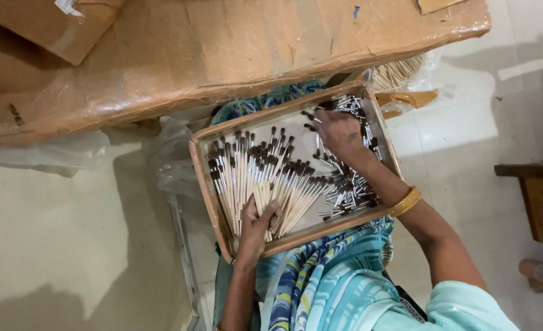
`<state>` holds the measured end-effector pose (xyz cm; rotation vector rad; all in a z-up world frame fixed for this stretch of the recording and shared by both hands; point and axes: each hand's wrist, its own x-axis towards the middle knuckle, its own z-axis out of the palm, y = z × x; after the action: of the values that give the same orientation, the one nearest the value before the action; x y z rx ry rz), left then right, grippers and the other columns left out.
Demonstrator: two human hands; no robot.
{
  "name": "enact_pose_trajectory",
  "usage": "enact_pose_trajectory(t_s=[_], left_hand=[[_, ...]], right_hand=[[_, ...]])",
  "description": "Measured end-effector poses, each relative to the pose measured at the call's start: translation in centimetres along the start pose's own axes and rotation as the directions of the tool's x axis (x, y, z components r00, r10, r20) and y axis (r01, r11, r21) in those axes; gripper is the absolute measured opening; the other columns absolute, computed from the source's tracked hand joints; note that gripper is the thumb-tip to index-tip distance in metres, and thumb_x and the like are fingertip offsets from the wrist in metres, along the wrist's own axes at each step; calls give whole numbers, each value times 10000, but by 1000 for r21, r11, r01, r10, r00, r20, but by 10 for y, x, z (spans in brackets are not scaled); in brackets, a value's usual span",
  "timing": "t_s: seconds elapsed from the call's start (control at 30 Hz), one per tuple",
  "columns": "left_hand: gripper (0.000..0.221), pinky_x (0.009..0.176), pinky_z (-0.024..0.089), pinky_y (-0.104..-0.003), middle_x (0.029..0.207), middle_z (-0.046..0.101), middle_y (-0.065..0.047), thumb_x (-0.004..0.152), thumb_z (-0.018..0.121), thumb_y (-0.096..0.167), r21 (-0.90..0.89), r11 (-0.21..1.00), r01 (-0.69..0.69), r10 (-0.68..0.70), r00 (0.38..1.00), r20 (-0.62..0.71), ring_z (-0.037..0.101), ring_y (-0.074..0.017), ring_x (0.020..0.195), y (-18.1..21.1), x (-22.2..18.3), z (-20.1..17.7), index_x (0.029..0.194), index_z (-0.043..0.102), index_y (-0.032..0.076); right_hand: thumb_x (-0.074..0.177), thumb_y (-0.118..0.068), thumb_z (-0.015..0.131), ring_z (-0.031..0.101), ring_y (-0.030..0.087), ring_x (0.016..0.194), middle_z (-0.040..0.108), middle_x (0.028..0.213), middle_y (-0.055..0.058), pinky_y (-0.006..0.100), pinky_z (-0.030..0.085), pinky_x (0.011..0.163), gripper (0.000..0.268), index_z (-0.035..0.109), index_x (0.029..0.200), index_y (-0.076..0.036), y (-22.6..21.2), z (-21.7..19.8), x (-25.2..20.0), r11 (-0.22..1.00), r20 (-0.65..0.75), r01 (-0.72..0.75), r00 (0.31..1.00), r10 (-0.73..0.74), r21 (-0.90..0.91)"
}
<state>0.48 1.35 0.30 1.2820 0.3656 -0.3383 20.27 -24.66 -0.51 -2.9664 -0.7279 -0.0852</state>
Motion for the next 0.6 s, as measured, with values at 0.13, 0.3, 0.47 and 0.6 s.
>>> enact_pose_trajectory(t_s=[0.13,0.3,0.47,0.6], left_hand=[[348,455,372,-204,760,659,-26,959,701,120,-248,969,15,-3,999,50,526,-46,586,30,12,24,1293,659,35],[291,380,298,-203,708,626,-38,982,696,151,-553,801,228,-69,954,293,433,-43,463,20,25,36,1242,671,25],[253,364,290,-194,669,592,-23,977,700,136,-507,820,264,-121,947,297,406,-40,441,18,21,38,1198,661,19],[243,370,288,-197,655,557,-15,996,692,144,-506,832,229,-43,935,352,414,-41,458,17,16,38,1200,675,14]], right_hand=[[980,-179,708,640,175,548,739,873,133,322,497,440,137,685,1009,-47,-13,-35,-19,920,-137,-56,984,117,389],[1020,-189,657,766,162,845,779,963,116,288,652,697,132,689,1064,-68,-41,-44,-47,-190,312,-299,949,44,935],[983,-167,664,773,186,876,778,960,128,322,657,703,112,679,1011,-60,-41,-34,-57,-356,375,-359,927,-27,863],[999,-140,677,746,170,841,779,937,115,318,646,721,99,679,972,-44,-41,-28,-66,-276,345,-342,938,-38,899]])
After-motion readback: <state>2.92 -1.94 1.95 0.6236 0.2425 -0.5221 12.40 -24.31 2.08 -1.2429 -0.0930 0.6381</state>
